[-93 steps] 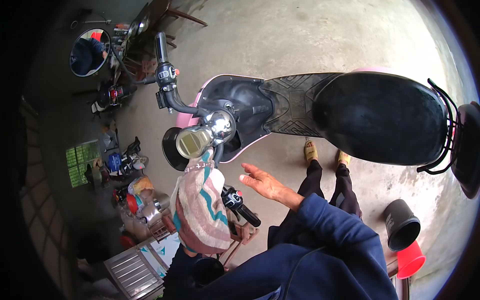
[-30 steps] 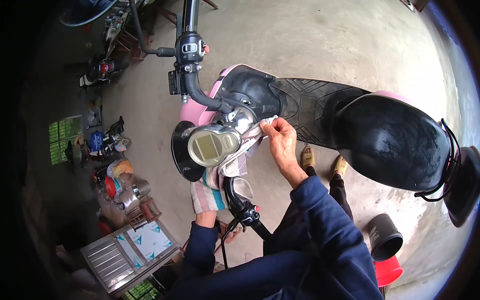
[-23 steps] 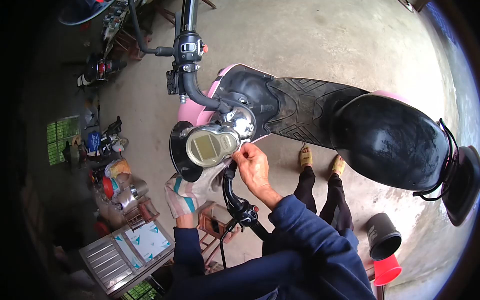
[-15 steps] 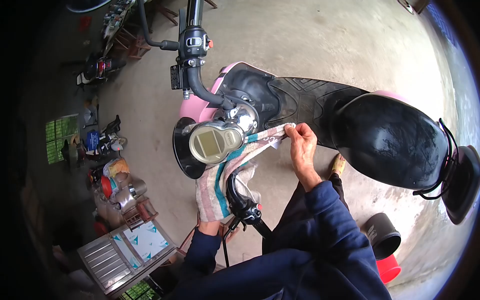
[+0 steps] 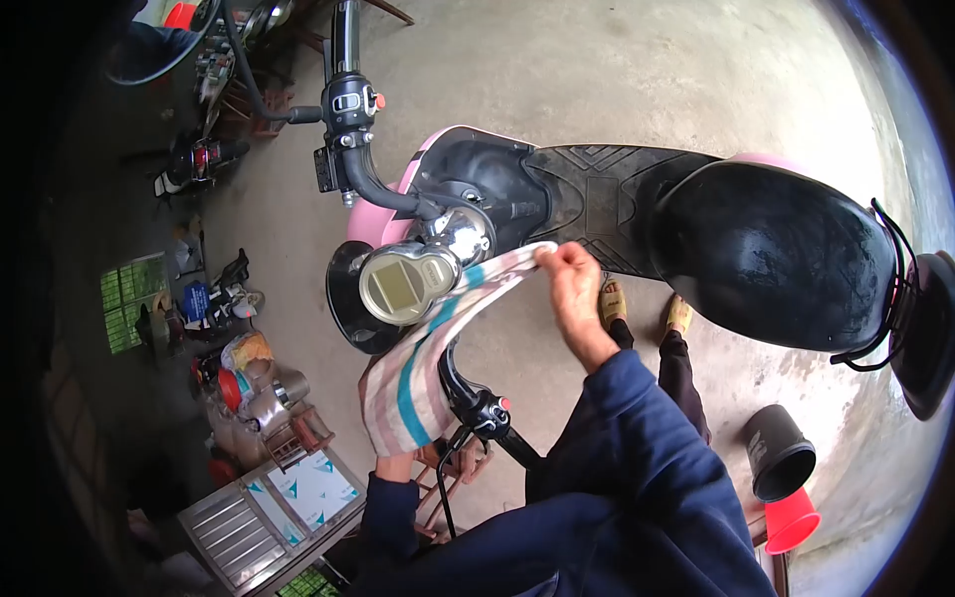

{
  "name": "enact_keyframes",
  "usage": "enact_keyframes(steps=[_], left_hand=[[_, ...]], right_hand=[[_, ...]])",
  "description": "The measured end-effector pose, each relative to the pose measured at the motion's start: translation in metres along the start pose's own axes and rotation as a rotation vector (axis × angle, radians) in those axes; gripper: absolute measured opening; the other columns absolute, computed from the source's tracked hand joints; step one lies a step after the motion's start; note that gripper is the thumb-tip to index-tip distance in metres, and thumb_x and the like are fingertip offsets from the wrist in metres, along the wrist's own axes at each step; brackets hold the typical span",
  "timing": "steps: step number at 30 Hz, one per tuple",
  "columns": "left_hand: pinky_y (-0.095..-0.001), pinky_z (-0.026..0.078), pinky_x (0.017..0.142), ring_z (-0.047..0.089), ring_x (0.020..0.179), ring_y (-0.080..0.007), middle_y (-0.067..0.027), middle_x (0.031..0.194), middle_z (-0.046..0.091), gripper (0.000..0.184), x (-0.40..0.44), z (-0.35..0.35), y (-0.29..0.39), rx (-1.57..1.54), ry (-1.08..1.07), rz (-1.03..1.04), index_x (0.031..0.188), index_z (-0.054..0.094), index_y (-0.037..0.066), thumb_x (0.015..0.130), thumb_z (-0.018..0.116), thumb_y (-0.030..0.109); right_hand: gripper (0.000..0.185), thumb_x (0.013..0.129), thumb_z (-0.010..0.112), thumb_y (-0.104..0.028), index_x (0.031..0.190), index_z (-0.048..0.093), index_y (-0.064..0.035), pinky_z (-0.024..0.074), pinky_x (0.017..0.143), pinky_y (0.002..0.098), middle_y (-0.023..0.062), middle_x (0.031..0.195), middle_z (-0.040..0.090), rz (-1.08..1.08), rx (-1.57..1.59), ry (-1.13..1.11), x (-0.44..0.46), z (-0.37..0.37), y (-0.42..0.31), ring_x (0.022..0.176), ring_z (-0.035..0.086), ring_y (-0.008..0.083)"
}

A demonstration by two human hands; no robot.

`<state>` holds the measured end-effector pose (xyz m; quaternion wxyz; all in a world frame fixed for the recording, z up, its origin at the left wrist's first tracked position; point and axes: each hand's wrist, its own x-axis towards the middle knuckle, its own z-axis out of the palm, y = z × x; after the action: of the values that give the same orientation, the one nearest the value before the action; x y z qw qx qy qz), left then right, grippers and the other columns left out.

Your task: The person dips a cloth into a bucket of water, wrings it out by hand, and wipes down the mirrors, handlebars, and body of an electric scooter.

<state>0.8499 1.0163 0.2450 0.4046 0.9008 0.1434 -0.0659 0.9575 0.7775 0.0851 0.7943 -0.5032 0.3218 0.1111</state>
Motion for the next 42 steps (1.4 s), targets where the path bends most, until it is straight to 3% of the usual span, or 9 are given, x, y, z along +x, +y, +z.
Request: enact_keyframes(steps=[7, 14, 23, 24, 26, 29, 33, 40, 42], left_hand=[[-0.0331, 0.052, 0.09, 0.067, 0.1, -0.0259, -0.0152, 0.108, 0.07, 0.036, 0.017, 0.008, 0.011, 0.322, -0.033, 0.283, 0.115, 0.066, -0.002, 0.082, 0.072, 0.011], [-0.0319, 0.052, 0.092, 0.066, 0.102, -0.0248, -0.0153, 0.111, 0.069, 0.037, -0.051, -0.063, -0.03, -0.143, 0.126, -0.254, 0.118, 0.064, -0.004, 0.083, 0.072, 0.008], [-0.032, 0.054, 0.09, 0.064, 0.104, -0.0191, -0.0143, 0.117, 0.066, 0.041, -0.036, -0.025, 0.027, -0.114, -0.121, 0.017, 0.124, 0.056, -0.01, 0.088, 0.068, 0.005], [-0.0333, 0.054, 0.088, 0.066, 0.101, -0.022, -0.0161, 0.117, 0.066, 0.041, -0.046, -0.03, 0.019, -0.465, -0.078, -0.227, 0.127, 0.055, -0.009, 0.091, 0.065, 0.006], [-0.0327, 0.052, 0.091, 0.064, 0.105, -0.021, -0.0144, 0.121, 0.064, 0.041, -0.064, -0.042, 0.033, -0.324, -0.158, -0.22, 0.129, 0.056, -0.007, 0.092, 0.064, 0.008], [-0.0318, 0.049, 0.095, 0.061, 0.11, -0.0195, -0.012, 0.127, 0.061, 0.04, -0.077, -0.041, 0.082, 0.241, -0.366, 0.084, 0.13, 0.056, -0.005, 0.093, 0.061, 0.011], [-0.0306, 0.044, 0.101, 0.058, 0.117, -0.0175, -0.0088, 0.135, 0.057, 0.04, -0.062, 0.002, 0.149, 1.381, -0.443, 0.922, 0.133, 0.057, -0.002, 0.096, 0.058, 0.015], [-0.0312, 0.041, 0.106, 0.057, 0.122, -0.0163, -0.0049, 0.142, 0.056, 0.04, -0.027, 0.04, 0.185, 1.867, -0.579, 1.408, 0.131, 0.061, 0.002, 0.096, 0.053, 0.02], [-0.0362, 0.048, 0.097, 0.061, 0.115, -0.023, -0.0104, 0.129, 0.063, 0.039, -0.04, 0.047, 0.193, 1.818, -0.461, 1.314, 0.124, 0.064, 0.0, 0.092, 0.055, 0.021]], right_hand=[[0.026, 0.088, 0.072, -0.016, 0.069, 0.054, -0.0115, 0.0252, 0.049, 0.0235, -0.008, 0.061, 0.046, 0.056, 0.018, -0.016, -0.017, -0.033, -0.012, 0.054, 0.034, 0.0031], [0.022, 0.088, 0.073, -0.016, 0.074, 0.059, -0.0069, 0.0344, 0.058, 0.025, -0.0067, 0.068, 0.052, 0.154, -0.056, -0.316, -0.066, 0.025, 0.009, 0.064, 0.042, 0.0058], [0.023, 0.088, 0.07, -0.019, 0.075, 0.052, -0.0136, 0.0293, 0.048, 0.0226, -0.0062, 0.062, 0.046, 0.08, 0.258, 0.127, -0.025, -0.055, 0.03, 0.053, 0.039, 0.0047], [0.022, 0.09, 0.069, -0.02, 0.077, 0.052, -0.0135, 0.0304, 0.048, 0.0227, -0.0056, 0.062, 0.047, 0.064, 0.325, 0.134, -0.032, -0.058, 0.031, 0.052, 0.04, 0.0051], [0.022, 0.093, 0.064, -0.018, 0.077, 0.049, -0.0141, 0.0327, 0.047, 0.0233, -0.0047, 0.062, 0.048, 0.1, 0.445, 0.224, -0.046, -0.059, 0.024, 0.051, 0.042, 0.0061], [0.02, 0.093, 0.063, -0.017, 0.079, 0.049, -0.0146, 0.038, 0.056, 0.0225, -0.0048, 0.069, 0.049, 0.098, 0.698, 0.252, -0.053, -0.056, 0.021, 0.061, 0.047, 0.0078], [0.018, 0.097, 0.058, -0.027, 0.087, 0.054, -0.0123, 0.0474, 0.071, 0.0286, -0.0015, 0.08, 0.055, 0.198, 0.514, 0.223, -0.05, -0.061, 0.018, 0.074, 0.055, 0.0122], [0.025, 0.097, 0.057, -0.036, 0.095, 0.063, -0.0113, 0.0514, 0.062, 0.0407, 0.0058, 0.079, 0.064, 0.685, 0.682, 0.134, -0.022, -0.015, 0.07, 0.067, 0.061, 0.0248], [0.025, 0.098, 0.054, -0.036, 0.095, 0.062, -0.0129, 0.049, 0.052, 0.0379, 0.0055, 0.074, 0.063, 0.75, 0.681, 0.004, -0.029, 0.028, 0.06, 0.059, 0.058, 0.0228]])
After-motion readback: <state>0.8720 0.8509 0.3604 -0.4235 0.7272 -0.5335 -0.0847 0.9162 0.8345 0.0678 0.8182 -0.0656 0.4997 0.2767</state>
